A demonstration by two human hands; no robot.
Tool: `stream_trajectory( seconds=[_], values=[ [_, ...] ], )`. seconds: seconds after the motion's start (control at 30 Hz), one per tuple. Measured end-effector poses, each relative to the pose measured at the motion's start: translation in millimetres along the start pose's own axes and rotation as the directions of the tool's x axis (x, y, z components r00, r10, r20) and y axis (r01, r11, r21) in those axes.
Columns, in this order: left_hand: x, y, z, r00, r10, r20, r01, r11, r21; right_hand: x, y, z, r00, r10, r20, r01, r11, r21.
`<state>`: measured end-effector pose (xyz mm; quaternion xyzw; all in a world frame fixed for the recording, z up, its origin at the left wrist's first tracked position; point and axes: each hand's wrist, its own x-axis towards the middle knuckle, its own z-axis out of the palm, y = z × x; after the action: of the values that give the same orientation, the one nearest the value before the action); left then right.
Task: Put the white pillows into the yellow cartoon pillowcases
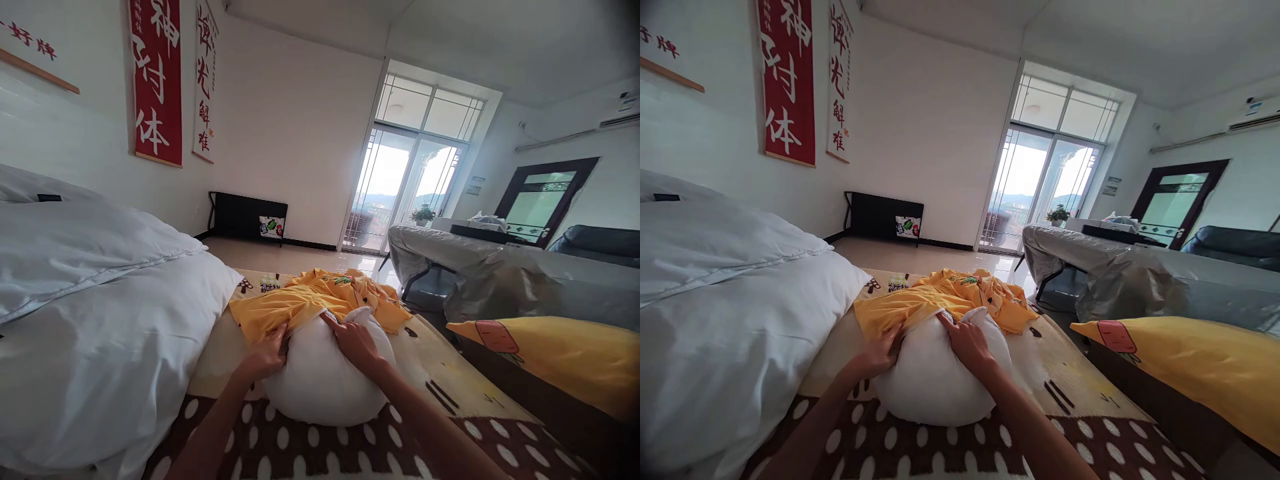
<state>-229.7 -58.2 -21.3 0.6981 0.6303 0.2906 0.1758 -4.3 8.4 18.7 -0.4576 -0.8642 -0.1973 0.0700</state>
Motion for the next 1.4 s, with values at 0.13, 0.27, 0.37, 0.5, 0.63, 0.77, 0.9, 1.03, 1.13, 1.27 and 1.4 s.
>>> stream_trajectory(
  seconds=[0.13,0.27,0.37,0.5,0.63,0.77,0.9,1.03,1.13,1.27,1.4],
  values=[
    [8.0,0.4,19.6,0.976,-0.099,-0.192,0.100,0.995,-0.004,-3.5,-2.9,-16.2,0.998,-0.020,0.053,0.015,0.995,0.096],
    [7.1,8.9,31.8,0.907,-0.148,-0.395,0.151,0.988,-0.023,-7.4,-4.1,-41.6,0.968,-0.162,0.192,0.107,0.957,0.269],
    [3.6,13.9,32.2,0.867,-0.113,-0.485,0.117,0.993,-0.022,-6.0,-12.7,-44.3,0.944,-0.203,0.259,0.129,0.953,0.274],
    [3.4,10.6,24.1,0.846,-0.080,-0.527,0.074,0.997,-0.032,1.3,-33.5,-26.9,0.960,-0.155,0.233,0.113,0.976,0.184],
    [8.3,0.8,14.0,0.853,-0.066,-0.518,0.066,0.998,-0.018,5.2,-56.9,-19.2,0.937,-0.263,0.231,0.241,0.963,0.119],
    [10.6,-0.1,9.6,0.882,-0.066,-0.466,0.112,0.991,0.071,-0.4,-80.8,-20.9,0.916,-0.380,0.128,0.382,0.924,0.013],
    [7.5,12.6,9.3,0.907,-0.052,-0.417,0.134,0.976,0.170,1.0,-92.9,-7.6,0.861,-0.502,0.082,0.504,0.864,0.002],
    [-0.1,33.5,21.4,0.959,0.057,-0.277,0.020,0.963,0.267,12.7,-85.3,16.7,0.875,-0.483,0.033,0.483,0.875,0.031],
    [-6.6,47.6,40.3,0.973,0.125,-0.194,-0.056,0.944,0.326,15.4,-72.2,28.7,0.920,-0.391,0.031,0.390,0.920,0.036],
    [-13.2,54.6,56.2,0.967,0.158,-0.201,-0.072,0.923,0.379,8.1,-53.0,32.9,0.960,-0.272,-0.064,0.273,0.962,0.007],
    [-14.6,48.8,43.4,0.893,0.223,-0.390,-0.047,0.910,0.412,3.8,-28.6,28.7,0.990,-0.064,-0.122,0.066,0.998,0.012]
  ],
)
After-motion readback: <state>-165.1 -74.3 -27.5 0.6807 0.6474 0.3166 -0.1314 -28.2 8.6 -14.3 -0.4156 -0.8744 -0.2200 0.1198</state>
